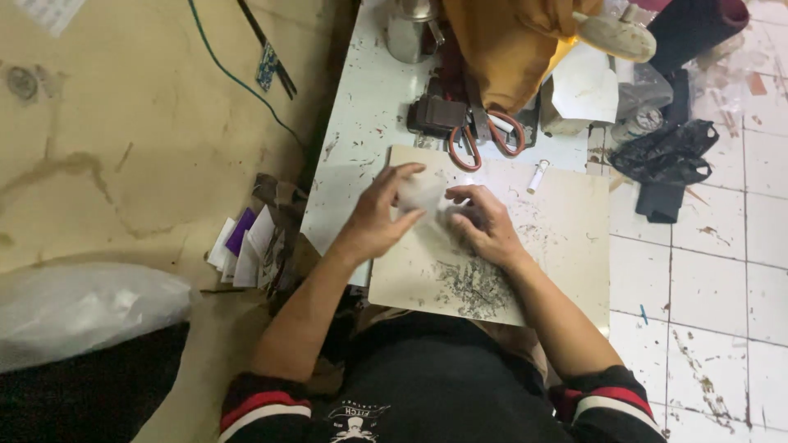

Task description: The person assembles small photo frames by applying adhesive to a black frame, placing a clear plastic sheet over the opening, and pressing it down. They repeat this process for multiple frames, stacking the finished units on the floor.

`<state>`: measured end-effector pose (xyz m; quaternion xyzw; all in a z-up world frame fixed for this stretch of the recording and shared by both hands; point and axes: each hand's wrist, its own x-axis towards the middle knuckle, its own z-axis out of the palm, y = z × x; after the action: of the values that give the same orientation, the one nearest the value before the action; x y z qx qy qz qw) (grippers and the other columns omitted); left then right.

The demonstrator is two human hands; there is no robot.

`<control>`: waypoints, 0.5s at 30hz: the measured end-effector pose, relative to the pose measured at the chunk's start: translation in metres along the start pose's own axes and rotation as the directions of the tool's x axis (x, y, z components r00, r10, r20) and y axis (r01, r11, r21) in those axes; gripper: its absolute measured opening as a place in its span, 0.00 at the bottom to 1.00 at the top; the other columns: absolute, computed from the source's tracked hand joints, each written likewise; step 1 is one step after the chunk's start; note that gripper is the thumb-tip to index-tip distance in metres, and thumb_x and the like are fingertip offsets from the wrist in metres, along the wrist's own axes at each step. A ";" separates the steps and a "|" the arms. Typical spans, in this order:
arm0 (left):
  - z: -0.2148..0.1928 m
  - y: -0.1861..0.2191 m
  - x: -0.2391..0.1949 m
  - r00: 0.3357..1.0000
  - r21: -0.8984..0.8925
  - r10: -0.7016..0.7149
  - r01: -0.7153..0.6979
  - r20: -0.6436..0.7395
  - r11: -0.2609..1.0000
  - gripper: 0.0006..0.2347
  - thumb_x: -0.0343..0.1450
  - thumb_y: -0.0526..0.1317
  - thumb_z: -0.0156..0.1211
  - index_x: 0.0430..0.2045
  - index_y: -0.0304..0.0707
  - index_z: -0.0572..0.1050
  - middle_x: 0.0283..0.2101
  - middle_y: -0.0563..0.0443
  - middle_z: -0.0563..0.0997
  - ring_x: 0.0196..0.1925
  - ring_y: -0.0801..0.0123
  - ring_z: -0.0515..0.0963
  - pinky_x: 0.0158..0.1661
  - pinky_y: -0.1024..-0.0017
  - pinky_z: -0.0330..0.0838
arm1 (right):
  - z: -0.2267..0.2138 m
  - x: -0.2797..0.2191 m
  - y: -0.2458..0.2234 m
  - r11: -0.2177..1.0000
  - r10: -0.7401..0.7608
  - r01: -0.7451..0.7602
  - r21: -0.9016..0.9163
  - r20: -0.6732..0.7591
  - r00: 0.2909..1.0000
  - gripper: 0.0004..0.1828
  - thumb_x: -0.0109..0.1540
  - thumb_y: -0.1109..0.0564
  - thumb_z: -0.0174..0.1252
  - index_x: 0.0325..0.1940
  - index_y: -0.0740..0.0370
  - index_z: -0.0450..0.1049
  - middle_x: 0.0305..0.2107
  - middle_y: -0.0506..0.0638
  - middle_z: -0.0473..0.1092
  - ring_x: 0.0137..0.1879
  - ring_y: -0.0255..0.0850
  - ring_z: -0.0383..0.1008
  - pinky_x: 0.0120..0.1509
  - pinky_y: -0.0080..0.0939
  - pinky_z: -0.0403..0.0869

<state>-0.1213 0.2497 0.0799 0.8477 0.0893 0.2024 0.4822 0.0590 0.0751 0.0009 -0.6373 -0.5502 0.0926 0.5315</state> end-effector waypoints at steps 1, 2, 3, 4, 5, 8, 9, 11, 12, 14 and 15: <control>0.010 -0.002 0.000 1.000 -0.007 0.003 -0.002 0.011 1.000 0.31 0.66 0.27 0.69 0.65 0.44 0.65 0.55 0.37 0.74 0.53 0.43 0.78 0.45 0.57 0.81 | 0.005 -0.002 -0.003 1.000 0.009 -0.009 -0.006 -0.007 1.000 0.21 0.65 0.47 0.61 0.57 0.61 0.76 0.45 0.54 0.77 0.48 0.49 0.77 0.53 0.48 0.74; 0.019 -0.004 -0.001 0.998 -0.024 0.050 -0.049 0.028 0.998 0.34 0.65 0.25 0.68 0.67 0.45 0.62 0.57 0.36 0.73 0.52 0.45 0.78 0.46 0.57 0.81 | 0.009 -0.005 -0.007 0.998 0.033 -0.035 0.060 0.019 0.999 0.15 0.65 0.50 0.64 0.48 0.62 0.77 0.37 0.54 0.76 0.41 0.48 0.76 0.47 0.47 0.74; 0.028 -0.005 -0.001 0.994 -0.040 0.098 -0.097 0.043 0.994 0.38 0.64 0.22 0.67 0.70 0.46 0.58 0.58 0.36 0.71 0.51 0.46 0.78 0.46 0.57 0.80 | 0.014 -0.006 -0.011 0.990 0.054 -0.060 0.126 0.046 0.997 0.10 0.64 0.53 0.66 0.39 0.63 0.79 0.29 0.54 0.74 0.35 0.47 0.76 0.42 0.47 0.74; 0.033 -0.007 -0.003 0.993 -0.046 0.102 -0.100 0.054 0.994 0.38 0.64 0.22 0.67 0.70 0.46 0.58 0.58 0.36 0.71 0.51 0.46 0.78 0.46 0.57 0.80 | 0.016 -0.010 -0.006 0.990 0.062 -0.066 0.121 0.037 0.997 0.10 0.64 0.53 0.66 0.39 0.63 0.79 0.29 0.54 0.74 0.35 0.47 0.76 0.42 0.47 0.74; 0.038 -0.009 -0.003 0.991 -0.019 0.134 -0.134 0.007 0.991 0.39 0.65 0.23 0.68 0.72 0.44 0.56 0.61 0.34 0.68 0.56 0.43 0.75 0.49 0.57 0.79 | 0.017 -0.014 -0.001 0.985 0.083 -0.087 0.149 0.033 0.996 0.07 0.65 0.57 0.63 0.37 0.64 0.79 0.27 0.55 0.75 0.33 0.45 0.75 0.40 0.46 0.74; 0.040 -0.012 -0.014 0.983 0.051 0.164 -0.160 -0.085 0.986 0.38 0.66 0.25 0.68 0.72 0.38 0.55 0.65 0.30 0.64 0.64 0.39 0.69 0.56 0.54 0.75 | 0.008 -0.008 -0.001 0.976 0.138 -0.135 0.172 -0.008 0.990 0.07 0.67 0.61 0.60 0.37 0.66 0.80 0.25 0.54 0.76 0.33 0.40 0.74 0.39 0.44 0.74; 0.039 -0.012 -0.020 0.979 0.099 0.156 -0.143 -0.134 0.985 0.35 0.68 0.27 0.67 0.71 0.33 0.56 0.65 0.29 0.64 0.67 0.37 0.67 0.59 0.51 0.71 | 0.005 -0.005 -0.004 0.971 0.171 -0.161 0.177 -0.041 0.984 0.07 0.68 0.61 0.59 0.38 0.66 0.81 0.25 0.54 0.76 0.34 0.37 0.73 0.40 0.44 0.74; 0.054 -0.034 -0.035 0.988 0.190 0.138 -0.122 -0.073 0.974 0.32 0.69 0.35 0.67 0.70 0.34 0.59 0.63 0.29 0.66 0.66 0.38 0.69 0.60 0.50 0.70 | 0.001 0.002 -0.011 0.955 0.223 -0.201 0.217 -0.081 0.971 0.07 0.68 0.61 0.59 0.37 0.65 0.80 0.21 0.50 0.73 0.31 0.34 0.71 0.38 0.39 0.73; 0.062 -0.045 -0.044 0.993 0.285 0.115 -0.104 -0.025 0.953 0.31 0.71 0.43 0.67 0.68 0.34 0.61 0.61 0.29 0.69 0.64 0.38 0.72 0.61 0.49 0.69 | -0.002 0.005 -0.015 0.938 0.267 -0.232 0.258 -0.112 0.957 0.08 0.68 0.61 0.59 0.35 0.63 0.79 0.17 0.47 0.71 0.27 0.31 0.68 0.37 0.34 0.71; 0.062 -0.039 -0.043 0.979 0.395 0.202 -0.194 0.022 0.898 0.28 0.72 0.46 0.65 0.65 0.32 0.65 0.60 0.29 0.70 0.64 0.38 0.72 0.62 0.50 0.68 | -0.001 0.004 -0.010 0.942 0.254 -0.213 0.258 -0.136 0.958 0.08 0.69 0.61 0.60 0.35 0.63 0.78 0.17 0.47 0.69 0.28 0.31 0.67 0.36 0.34 0.70; 0.062 -0.035 -0.043 0.957 0.496 0.284 -0.278 0.066 0.822 0.26 0.73 0.49 0.63 0.62 0.30 0.69 0.59 0.28 0.71 0.63 0.38 0.72 0.62 0.50 0.67 | -0.002 0.003 -0.008 0.948 0.233 -0.189 0.254 -0.152 0.961 0.07 0.69 0.61 0.60 0.36 0.64 0.77 0.17 0.47 0.68 0.29 0.31 0.66 0.36 0.33 0.69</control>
<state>-0.1319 0.2046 0.0104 0.9462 0.0154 0.2454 0.2104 0.0571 0.0752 0.0093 -0.6302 -0.4133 0.1562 0.6384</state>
